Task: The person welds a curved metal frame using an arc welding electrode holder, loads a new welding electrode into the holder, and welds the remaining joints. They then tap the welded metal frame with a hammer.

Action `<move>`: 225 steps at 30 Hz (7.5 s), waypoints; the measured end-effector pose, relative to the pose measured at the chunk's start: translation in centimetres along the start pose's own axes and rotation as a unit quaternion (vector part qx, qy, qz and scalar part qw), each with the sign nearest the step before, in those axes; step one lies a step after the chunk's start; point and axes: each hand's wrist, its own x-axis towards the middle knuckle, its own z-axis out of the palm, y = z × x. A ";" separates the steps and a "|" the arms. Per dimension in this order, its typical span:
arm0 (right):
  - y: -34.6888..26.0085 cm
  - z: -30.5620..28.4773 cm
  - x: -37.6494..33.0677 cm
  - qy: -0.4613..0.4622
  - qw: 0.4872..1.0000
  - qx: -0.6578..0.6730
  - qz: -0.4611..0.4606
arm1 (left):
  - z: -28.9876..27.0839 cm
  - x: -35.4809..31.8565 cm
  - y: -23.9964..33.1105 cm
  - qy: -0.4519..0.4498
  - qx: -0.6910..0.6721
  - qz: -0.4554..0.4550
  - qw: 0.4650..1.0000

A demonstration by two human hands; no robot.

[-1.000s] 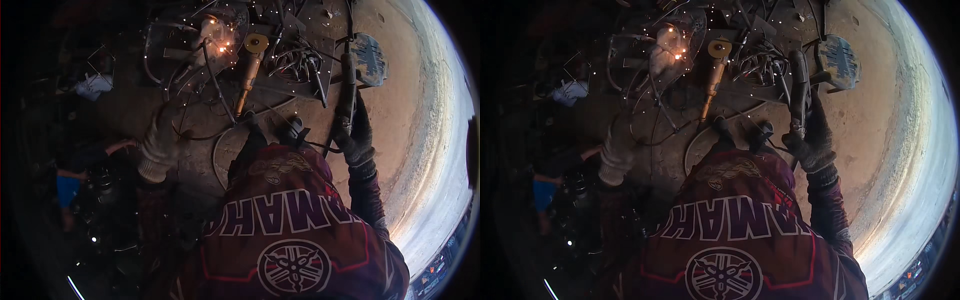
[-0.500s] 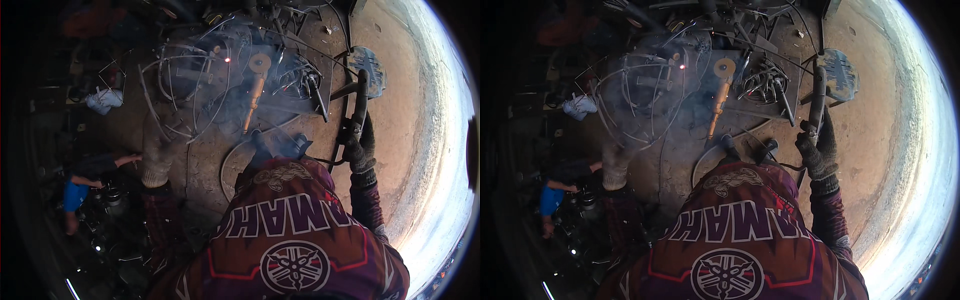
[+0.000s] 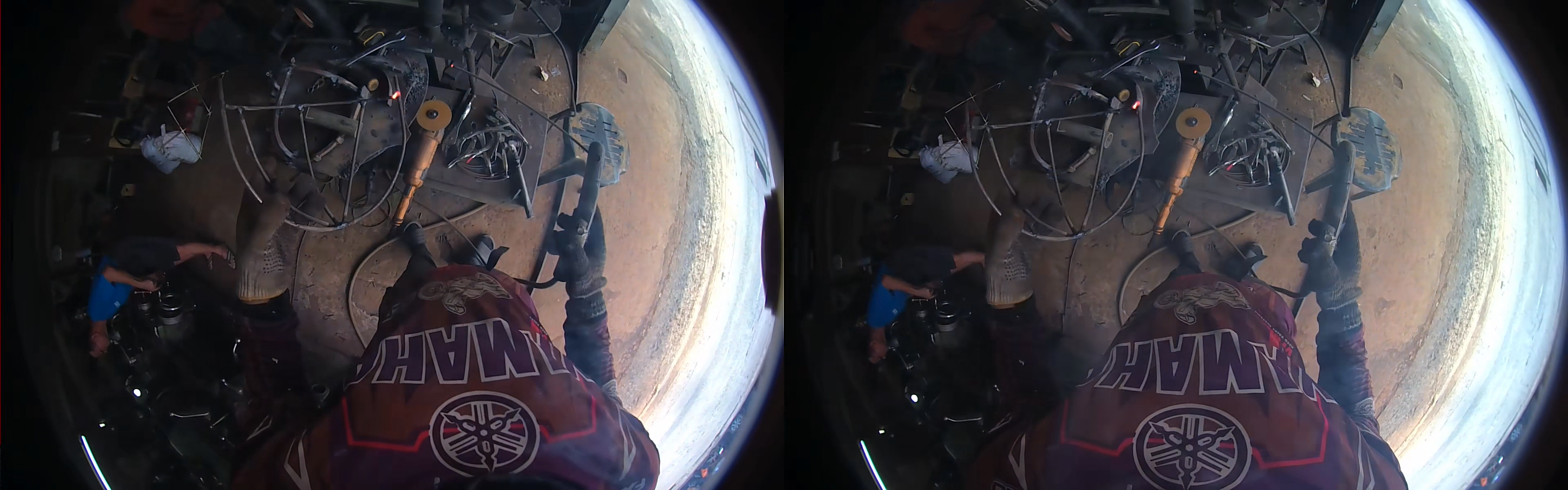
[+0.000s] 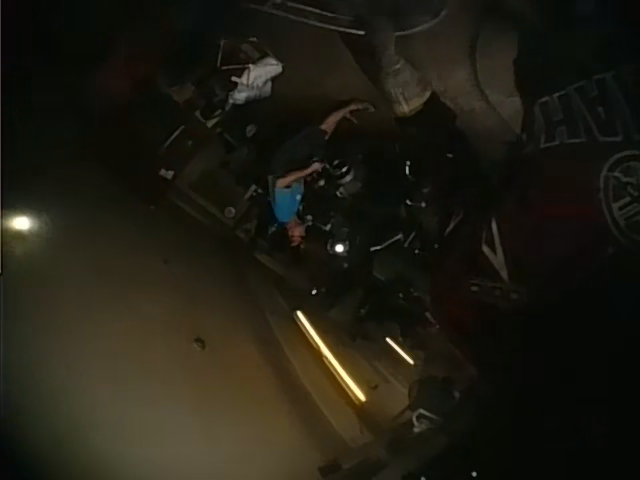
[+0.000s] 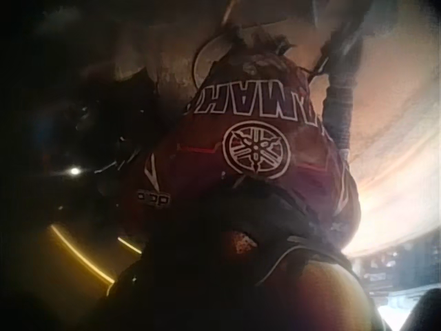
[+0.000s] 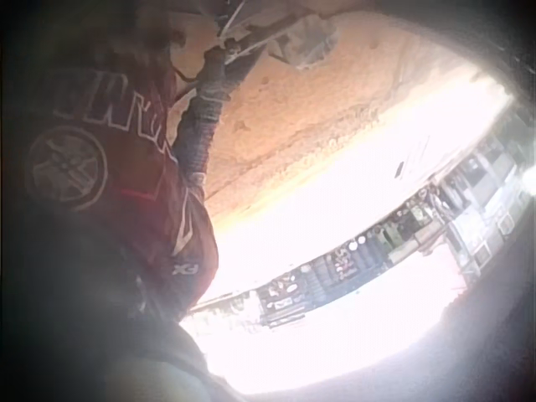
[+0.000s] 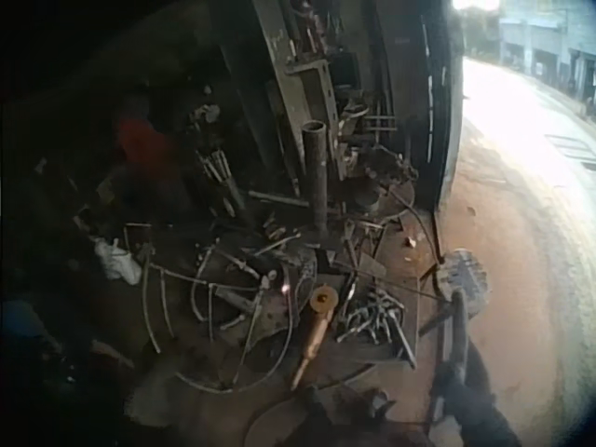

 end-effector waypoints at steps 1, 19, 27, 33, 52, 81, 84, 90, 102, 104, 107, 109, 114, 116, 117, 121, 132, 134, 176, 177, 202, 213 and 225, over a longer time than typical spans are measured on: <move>0.1 -0.2 0.1 0.003 1.000 -0.014 -0.003 | 1.8 -0.2 0.4 0.088 0.055 0.018 0.994; 1.0 -1.7 0.3 0.018 0.999 -0.034 -0.036 | -5.4 0.2 -2.6 -0.090 -0.127 0.047 0.987; 0.8 -0.8 0.0 0.038 0.999 -0.024 -0.020 | -5.7 -0.1 -4.2 -0.122 -0.132 0.069 0.981; 0.3 -0.4 -0.7 0.008 1.000 0.009 -0.025 | -4.9 0.1 -3.7 -0.127 -0.116 0.069 0.983; 1.2 -0.6 -1.5 0.030 1.000 -0.011 0.000 | -2.9 2.5 0.1 -0.206 0.062 0.207 0.954; 0.6 0.5 -0.1 0.040 0.999 0.032 -0.017 | -3.8 2.7 -0.2 -0.246 -0.073 0.181 0.949; 0.7 -0.1 0.3 0.025 0.999 0.043 -0.010 | -4.2 2.7 -0.7 -0.246 -0.094 0.174 0.949; 1.0 -0.6 0.7 0.017 0.999 0.047 -0.009 | -3.4 2.9 -1.0 -0.246 -0.165 0.146 0.944; 0.0 1.9 0.6 0.103 0.994 0.021 0.022 | -4.4 5.4 -2.3 -0.313 -0.307 0.092 0.894; -0.1 2.1 0.9 0.096 0.995 0.018 0.024 | -4.7 5.5 -2.1 -0.313 -0.307 0.096 0.894; 0.8 2.0 1.2 0.076 0.996 0.026 0.025 | -5.5 6.3 -2.2 -0.326 -0.314 0.083 0.888; 0.4 2.6 1.1 0.063 0.997 0.028 0.025 | -6.9 7.0 -2.8 -0.338 -0.328 0.054 0.881; -0.7 5.3 0.6 0.098 0.995 0.026 0.005 | -6.9 6.7 -0.7 -0.326 -0.213 0.083 0.917; -0.4 5.3 0.7 0.103 0.994 0.031 0.005 | -6.5 6.4 0.5 -0.310 -0.180 0.080 0.930; -0.1 5.3 0.7 0.105 0.994 0.036 0.009 | -6.3 6.2 1.1 -0.259 -0.146 0.059 0.953; 0.9 5.3 0.7 0.089 0.994 0.049 -0.026 | -3.9 6.2 3.2 -0.147 0.089 0.106 0.979; 2.1 7.0 0.2 0.111 0.990 0.078 -0.048 | 0.1 7.2 7.4 -0.050 0.559 0.283 0.778; 1.9 7.6 -0.1 0.134 0.986 0.080 -0.059 | -0.2 7.4 7.5 -0.048 0.576 0.292 0.762; 2.2 3.2 -0.3 0.077 0.995 0.069 -0.007 | 2.5 -1.1 -4.1 0.146 0.683 0.346 0.627; 2.1 2.8 0.1 0.061 0.996 0.068 -0.001 | 2.8 -2.1 -4.1 0.161 0.688 0.340 0.621; -0.9 5.2 -1.1 -0.129 0.979 -0.158 0.011 | -4.6 -2.2 -22.1 0.378 0.310 -0.055 0.870; -3.3 10.9 -3.9 -0.122 0.935 -0.331 -0.017 | -5.9 -3.8 -20.2 0.323 0.349 -0.062 0.877; -2.7 12.8 -5.8 -0.104 0.916 -0.375 -0.096 | -7.3 -3.7 -16.1 0.252 0.451 -0.100 0.850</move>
